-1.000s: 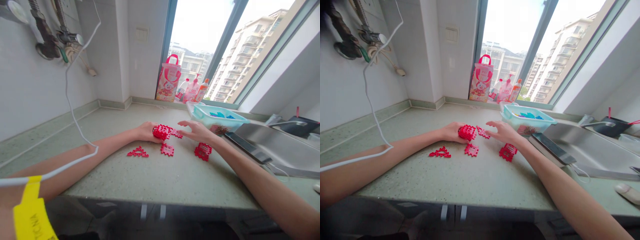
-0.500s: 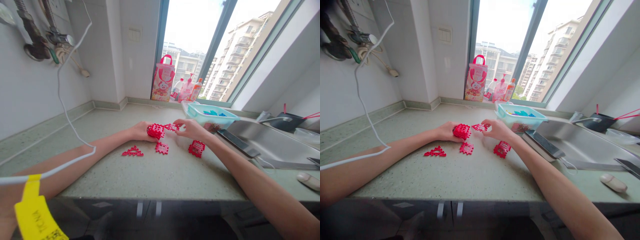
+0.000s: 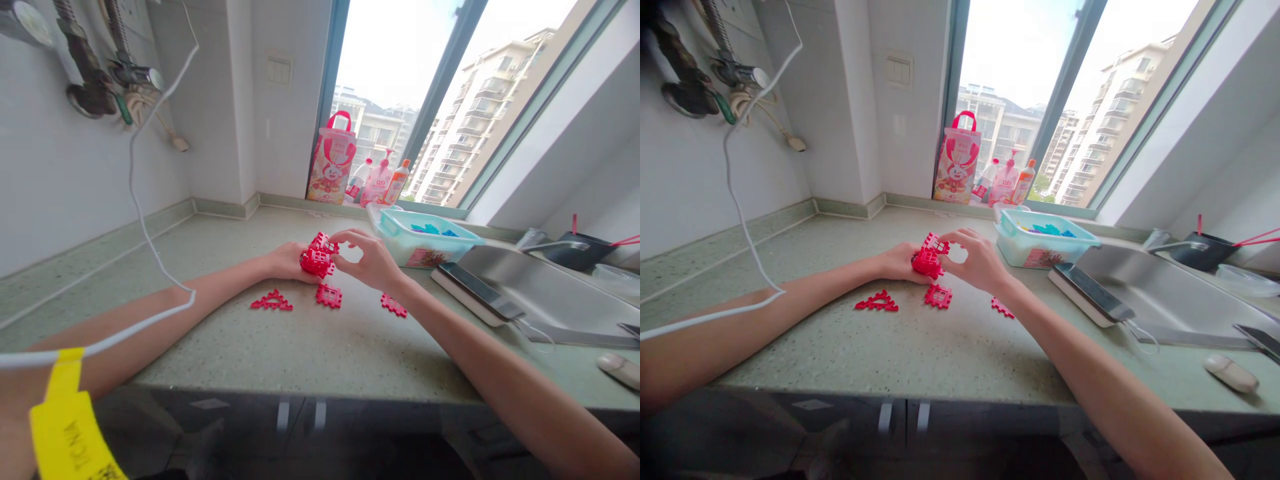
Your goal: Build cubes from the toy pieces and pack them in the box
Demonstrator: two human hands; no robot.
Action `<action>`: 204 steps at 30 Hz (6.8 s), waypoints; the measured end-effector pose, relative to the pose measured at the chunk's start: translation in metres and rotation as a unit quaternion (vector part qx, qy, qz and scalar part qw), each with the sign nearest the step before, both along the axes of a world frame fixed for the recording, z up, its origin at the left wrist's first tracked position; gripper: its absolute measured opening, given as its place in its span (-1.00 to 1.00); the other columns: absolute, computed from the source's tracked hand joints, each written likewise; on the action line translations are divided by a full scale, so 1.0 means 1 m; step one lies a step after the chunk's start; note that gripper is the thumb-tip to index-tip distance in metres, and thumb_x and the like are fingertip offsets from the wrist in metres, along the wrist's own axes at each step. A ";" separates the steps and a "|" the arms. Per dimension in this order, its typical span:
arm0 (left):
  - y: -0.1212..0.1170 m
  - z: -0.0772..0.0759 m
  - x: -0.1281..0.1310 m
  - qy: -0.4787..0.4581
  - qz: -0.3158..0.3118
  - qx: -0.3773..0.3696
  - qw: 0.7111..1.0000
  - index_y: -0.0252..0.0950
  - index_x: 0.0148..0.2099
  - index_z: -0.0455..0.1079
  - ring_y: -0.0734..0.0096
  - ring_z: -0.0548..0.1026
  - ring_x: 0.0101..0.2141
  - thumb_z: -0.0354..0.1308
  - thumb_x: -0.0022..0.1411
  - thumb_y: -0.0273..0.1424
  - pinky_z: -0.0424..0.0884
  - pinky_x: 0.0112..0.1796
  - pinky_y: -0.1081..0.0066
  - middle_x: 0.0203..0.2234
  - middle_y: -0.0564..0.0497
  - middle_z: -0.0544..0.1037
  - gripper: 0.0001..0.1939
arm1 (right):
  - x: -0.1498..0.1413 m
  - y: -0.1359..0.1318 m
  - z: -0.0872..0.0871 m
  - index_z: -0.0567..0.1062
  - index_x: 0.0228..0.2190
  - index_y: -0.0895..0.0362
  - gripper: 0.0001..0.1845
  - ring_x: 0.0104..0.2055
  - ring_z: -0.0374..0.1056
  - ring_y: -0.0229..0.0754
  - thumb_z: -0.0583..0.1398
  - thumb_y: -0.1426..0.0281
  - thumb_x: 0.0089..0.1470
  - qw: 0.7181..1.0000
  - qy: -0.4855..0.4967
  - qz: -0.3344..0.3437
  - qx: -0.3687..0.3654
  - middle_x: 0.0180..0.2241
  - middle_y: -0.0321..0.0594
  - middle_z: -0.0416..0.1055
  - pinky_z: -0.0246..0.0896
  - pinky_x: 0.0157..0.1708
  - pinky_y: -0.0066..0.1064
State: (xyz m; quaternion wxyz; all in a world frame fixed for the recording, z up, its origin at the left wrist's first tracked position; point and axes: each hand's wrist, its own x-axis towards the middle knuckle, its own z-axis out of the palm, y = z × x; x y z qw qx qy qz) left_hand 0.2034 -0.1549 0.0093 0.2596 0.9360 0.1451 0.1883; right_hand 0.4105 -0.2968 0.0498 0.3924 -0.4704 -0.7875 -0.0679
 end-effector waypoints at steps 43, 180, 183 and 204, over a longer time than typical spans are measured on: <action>0.026 0.005 -0.023 0.010 -0.009 -0.078 0.997 -0.25 0.23 0.48 0.22 0.60 -0.16 0.54 -0.08 -0.14 0.44 -0.15 0.39 -0.13 -0.01 0.67 -0.18 | -0.001 -0.036 0.013 0.62 -0.33 0.02 -0.85 -0.46 0.42 -0.27 0.30 0.24 0.24 0.976 -0.175 0.049 -0.118 -0.37 -0.33 0.58 0.27 -0.37 -0.38; 0.047 0.028 -0.047 -0.068 0.182 0.084 0.977 -0.19 -0.07 0.69 0.09 0.57 0.03 0.00 0.40 0.10 0.40 0.15 0.20 -0.05 -0.07 0.70 -0.42 | 0.102 0.004 -0.012 0.42 0.33 -0.01 0.00 0.35 0.33 -0.07 0.06 0.79 -0.11 0.943 -0.164 -0.060 -0.282 0.34 -0.27 0.34 0.18 0.38 -0.24; 0.074 0.002 -0.052 -0.029 0.195 0.142 0.970 -0.21 -0.02 0.68 0.03 0.49 0.16 0.01 0.36 0.10 0.30 0.26 0.13 0.11 -0.14 0.61 -0.40 | 0.101 0.008 -0.018 0.52 0.25 0.00 -0.03 0.37 0.29 0.01 0.08 0.78 -0.18 0.940 -0.162 -0.036 -0.299 0.38 -0.24 0.25 0.18 0.38 -0.20; 0.083 -0.014 -0.050 0.056 0.217 0.162 0.961 -0.19 0.09 0.62 -0.06 0.36 0.27 -0.07 0.41 0.07 0.19 0.33 0.00 0.27 -0.18 0.46 -0.40 | 0.096 -0.016 0.021 0.65 -0.04 0.05 -0.62 -0.16 0.56 -0.08 0.31 0.27 0.09 0.975 -0.090 -0.150 -0.140 -0.16 -0.19 0.66 0.44 -0.09 -0.26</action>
